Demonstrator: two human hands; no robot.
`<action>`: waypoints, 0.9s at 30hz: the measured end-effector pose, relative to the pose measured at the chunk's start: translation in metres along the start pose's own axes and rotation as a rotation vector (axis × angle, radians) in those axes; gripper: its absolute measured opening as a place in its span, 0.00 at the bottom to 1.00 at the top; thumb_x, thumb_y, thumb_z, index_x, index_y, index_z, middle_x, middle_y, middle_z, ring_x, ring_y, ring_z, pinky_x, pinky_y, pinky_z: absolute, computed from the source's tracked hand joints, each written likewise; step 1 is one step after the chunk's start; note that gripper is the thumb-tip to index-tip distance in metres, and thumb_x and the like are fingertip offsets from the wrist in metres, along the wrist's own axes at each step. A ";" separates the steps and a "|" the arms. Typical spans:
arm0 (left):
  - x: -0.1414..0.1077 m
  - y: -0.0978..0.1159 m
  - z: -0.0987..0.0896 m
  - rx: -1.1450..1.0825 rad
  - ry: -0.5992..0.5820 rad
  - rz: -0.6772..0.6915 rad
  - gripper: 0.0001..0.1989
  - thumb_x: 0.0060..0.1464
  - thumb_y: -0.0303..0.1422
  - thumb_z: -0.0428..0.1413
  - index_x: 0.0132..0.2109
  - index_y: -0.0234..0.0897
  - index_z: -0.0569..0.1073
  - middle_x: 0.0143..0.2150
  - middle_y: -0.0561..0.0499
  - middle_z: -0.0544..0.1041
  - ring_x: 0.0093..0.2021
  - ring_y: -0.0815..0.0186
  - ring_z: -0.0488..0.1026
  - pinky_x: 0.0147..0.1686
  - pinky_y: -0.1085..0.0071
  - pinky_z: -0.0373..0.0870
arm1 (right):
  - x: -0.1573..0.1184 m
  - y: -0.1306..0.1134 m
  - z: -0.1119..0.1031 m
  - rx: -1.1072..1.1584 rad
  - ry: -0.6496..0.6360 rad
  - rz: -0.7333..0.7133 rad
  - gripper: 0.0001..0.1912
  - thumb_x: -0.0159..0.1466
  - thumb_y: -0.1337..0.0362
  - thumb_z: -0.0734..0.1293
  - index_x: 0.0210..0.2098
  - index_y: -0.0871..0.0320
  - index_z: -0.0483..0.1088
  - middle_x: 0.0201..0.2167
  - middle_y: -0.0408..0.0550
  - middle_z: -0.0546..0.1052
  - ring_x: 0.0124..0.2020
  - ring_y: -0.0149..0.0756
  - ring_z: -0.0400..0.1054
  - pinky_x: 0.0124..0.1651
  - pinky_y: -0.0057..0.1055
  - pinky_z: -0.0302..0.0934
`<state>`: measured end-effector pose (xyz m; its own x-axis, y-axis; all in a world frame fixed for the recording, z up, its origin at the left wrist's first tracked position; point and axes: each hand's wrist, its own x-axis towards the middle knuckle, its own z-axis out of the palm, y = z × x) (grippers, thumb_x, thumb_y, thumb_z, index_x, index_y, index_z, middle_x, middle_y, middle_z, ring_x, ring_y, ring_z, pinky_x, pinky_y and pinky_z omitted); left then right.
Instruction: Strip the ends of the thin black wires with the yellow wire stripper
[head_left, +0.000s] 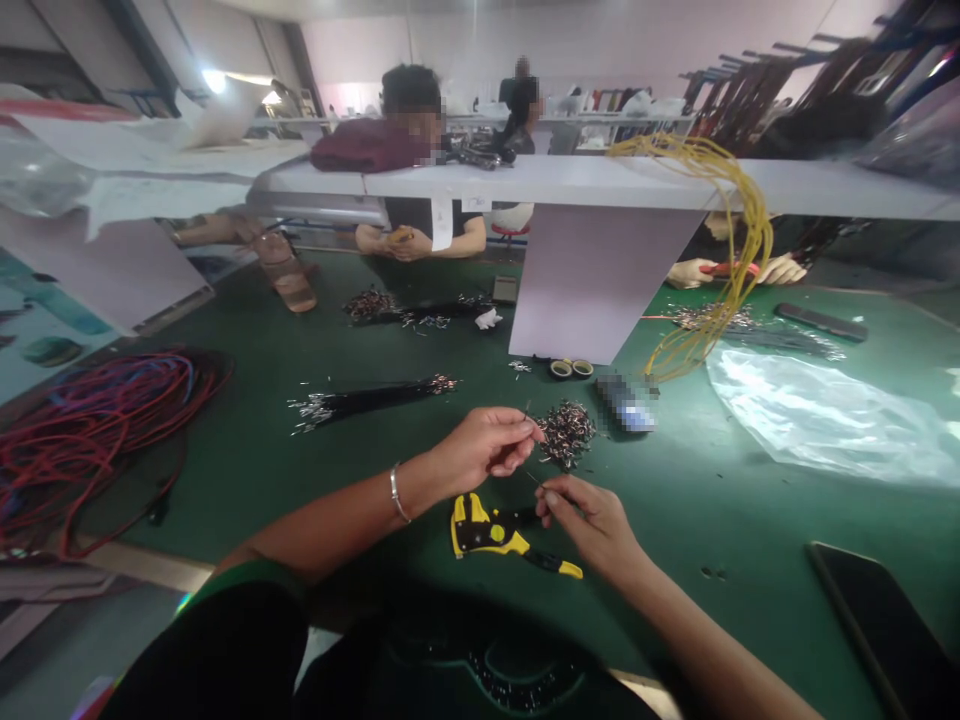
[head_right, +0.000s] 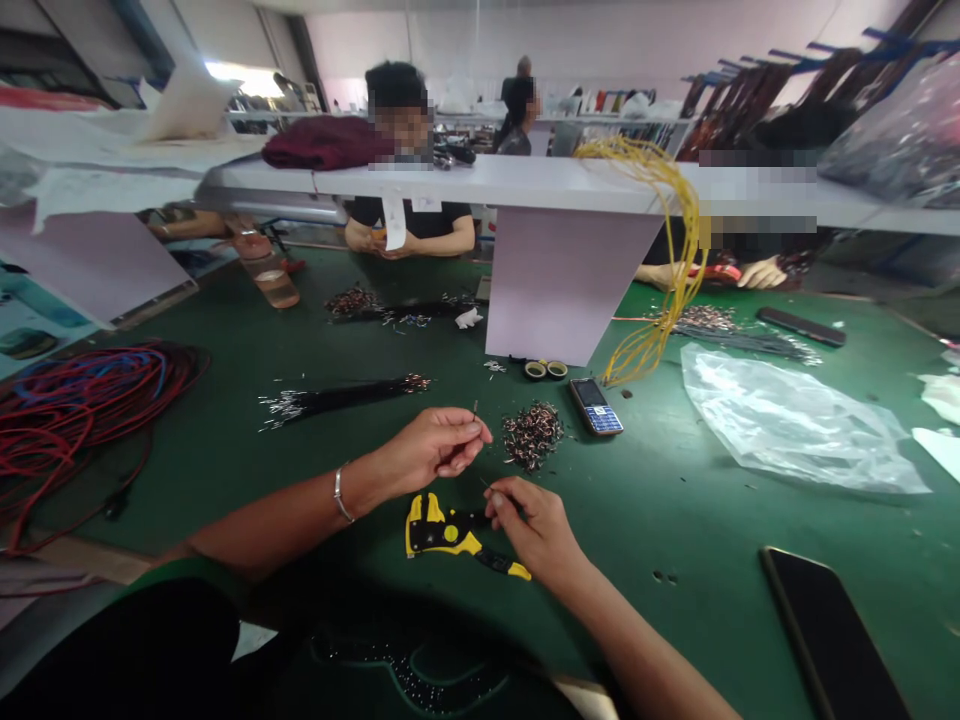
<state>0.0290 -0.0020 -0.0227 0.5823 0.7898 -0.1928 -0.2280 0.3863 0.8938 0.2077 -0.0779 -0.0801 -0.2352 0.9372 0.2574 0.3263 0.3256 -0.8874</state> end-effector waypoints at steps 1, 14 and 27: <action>-0.001 0.001 -0.003 -0.005 0.007 -0.005 0.07 0.52 0.32 0.58 0.32 0.30 0.74 0.22 0.52 0.69 0.17 0.77 0.60 0.15 0.77 0.46 | 0.000 0.001 0.001 0.001 -0.005 -0.004 0.08 0.65 0.64 0.61 0.32 0.55 0.71 0.23 0.43 0.75 0.21 0.32 0.70 0.28 0.29 0.64; -0.020 -0.016 -0.021 0.208 0.046 -0.131 0.11 0.51 0.35 0.57 0.35 0.28 0.73 0.31 0.45 0.77 0.17 0.79 0.59 0.15 0.77 0.42 | 0.002 0.000 0.007 -0.243 -0.041 -0.122 0.11 0.59 0.71 0.58 0.26 0.58 0.71 0.19 0.43 0.74 0.20 0.29 0.67 0.26 0.24 0.60; -0.034 -0.022 -0.015 0.443 -0.063 -0.264 0.11 0.47 0.37 0.56 0.30 0.30 0.73 0.23 0.52 0.75 0.15 0.78 0.53 0.16 0.77 0.45 | 0.004 -0.008 0.001 -0.453 -0.079 -0.358 0.12 0.61 0.72 0.57 0.29 0.61 0.71 0.20 0.46 0.72 0.20 0.30 0.65 0.27 0.27 0.53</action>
<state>0.0023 -0.0300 -0.0417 0.6243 0.6574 -0.4220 0.2767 0.3191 0.9064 0.2028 -0.0766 -0.0724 -0.4652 0.7525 0.4661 0.5689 0.6576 -0.4939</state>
